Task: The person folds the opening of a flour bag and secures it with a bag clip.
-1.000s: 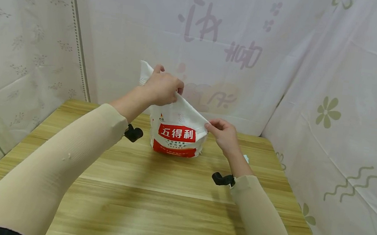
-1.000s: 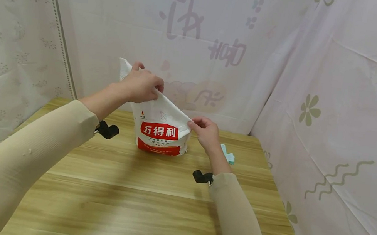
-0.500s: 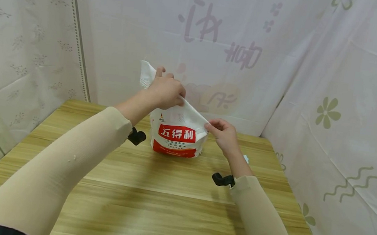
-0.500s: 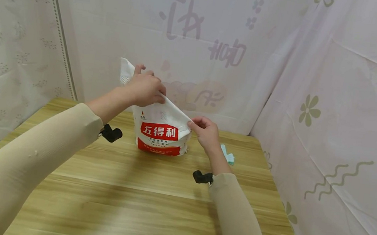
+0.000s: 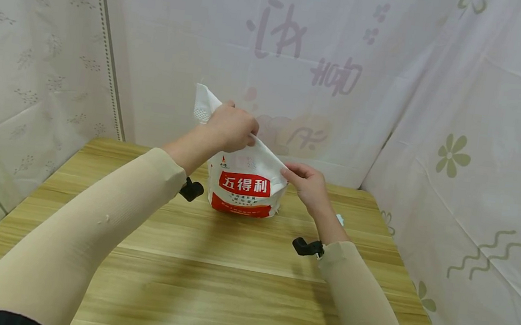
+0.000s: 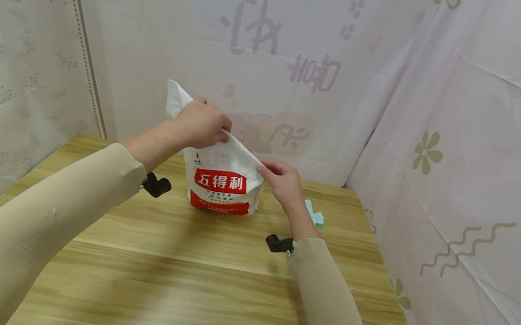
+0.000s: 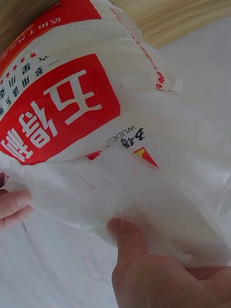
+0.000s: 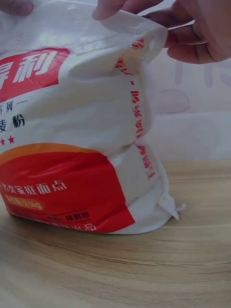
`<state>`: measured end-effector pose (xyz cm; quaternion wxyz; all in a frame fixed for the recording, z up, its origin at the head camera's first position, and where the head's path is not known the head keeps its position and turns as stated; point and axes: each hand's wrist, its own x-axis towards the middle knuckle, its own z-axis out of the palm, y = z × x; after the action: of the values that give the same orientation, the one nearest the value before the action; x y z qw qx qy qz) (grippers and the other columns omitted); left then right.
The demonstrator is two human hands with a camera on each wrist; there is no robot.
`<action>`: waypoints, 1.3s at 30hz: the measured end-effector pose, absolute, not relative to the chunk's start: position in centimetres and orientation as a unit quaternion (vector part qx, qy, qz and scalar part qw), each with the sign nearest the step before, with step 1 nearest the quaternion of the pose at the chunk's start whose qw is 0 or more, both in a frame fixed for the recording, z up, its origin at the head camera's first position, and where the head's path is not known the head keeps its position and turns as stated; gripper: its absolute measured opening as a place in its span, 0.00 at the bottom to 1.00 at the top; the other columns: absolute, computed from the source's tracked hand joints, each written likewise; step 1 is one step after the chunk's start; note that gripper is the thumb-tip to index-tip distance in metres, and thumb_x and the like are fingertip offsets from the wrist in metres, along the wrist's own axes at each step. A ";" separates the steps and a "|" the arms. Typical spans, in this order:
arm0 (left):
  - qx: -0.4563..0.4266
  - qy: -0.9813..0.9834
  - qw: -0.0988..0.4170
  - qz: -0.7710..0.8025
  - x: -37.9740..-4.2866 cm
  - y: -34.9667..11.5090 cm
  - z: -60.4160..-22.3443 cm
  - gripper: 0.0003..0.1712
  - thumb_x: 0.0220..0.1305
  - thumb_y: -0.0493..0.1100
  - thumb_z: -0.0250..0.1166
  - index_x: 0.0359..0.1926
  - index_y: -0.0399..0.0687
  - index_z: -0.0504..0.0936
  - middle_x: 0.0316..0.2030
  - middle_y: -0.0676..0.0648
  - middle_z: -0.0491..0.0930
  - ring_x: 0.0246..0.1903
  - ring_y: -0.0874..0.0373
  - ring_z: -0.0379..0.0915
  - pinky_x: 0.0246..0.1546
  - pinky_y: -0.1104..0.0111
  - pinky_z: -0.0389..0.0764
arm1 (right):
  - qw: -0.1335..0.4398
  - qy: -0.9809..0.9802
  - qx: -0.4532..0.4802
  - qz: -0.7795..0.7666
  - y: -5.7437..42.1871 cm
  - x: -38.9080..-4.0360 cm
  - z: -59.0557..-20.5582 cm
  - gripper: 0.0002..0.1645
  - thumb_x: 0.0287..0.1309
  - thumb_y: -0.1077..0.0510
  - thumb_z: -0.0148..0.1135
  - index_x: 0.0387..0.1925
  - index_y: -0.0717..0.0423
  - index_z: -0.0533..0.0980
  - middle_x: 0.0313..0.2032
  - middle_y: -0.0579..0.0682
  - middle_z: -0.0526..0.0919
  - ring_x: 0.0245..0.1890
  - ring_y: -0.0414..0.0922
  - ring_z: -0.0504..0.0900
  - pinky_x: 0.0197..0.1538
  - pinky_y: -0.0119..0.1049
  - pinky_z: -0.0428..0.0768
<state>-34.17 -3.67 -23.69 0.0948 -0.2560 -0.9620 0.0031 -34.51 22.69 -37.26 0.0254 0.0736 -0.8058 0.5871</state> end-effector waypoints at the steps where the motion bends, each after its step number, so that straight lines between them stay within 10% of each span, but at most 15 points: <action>1: -0.256 -0.962 0.096 0.005 -34.2 -3.6 -23.7 0.12 0.78 0.51 0.68 0.53 0.54 0.91 0.51 0.49 0.92 0.52 0.50 0.84 0.68 0.50 0.70 | 0.024 -0.805 0.072 0.588 22.6 -34.5 -37.2 0.25 0.72 0.46 0.74 0.60 0.58 0.86 0.55 0.51 0.88 0.56 0.48 0.82 0.61 0.41 0.81; 39: -0.266 -0.957 0.103 0.045 -34.2 -3.5 -24.2 0.14 0.80 0.49 0.66 0.57 0.47 0.84 0.54 0.45 0.91 0.58 0.45 0.86 0.76 0.43 0.66 | 0.047 -0.837 0.099 0.536 21.8 -34.6 -37.0 0.17 0.74 0.54 0.72 0.55 0.62 0.85 0.51 0.61 0.90 0.47 0.47 0.85 0.48 0.33 0.83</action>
<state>-34.18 -3.48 -24.23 0.1025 -0.2661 -0.9574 0.0450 -34.56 21.80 -37.04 0.0465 0.0987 -0.8373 0.5357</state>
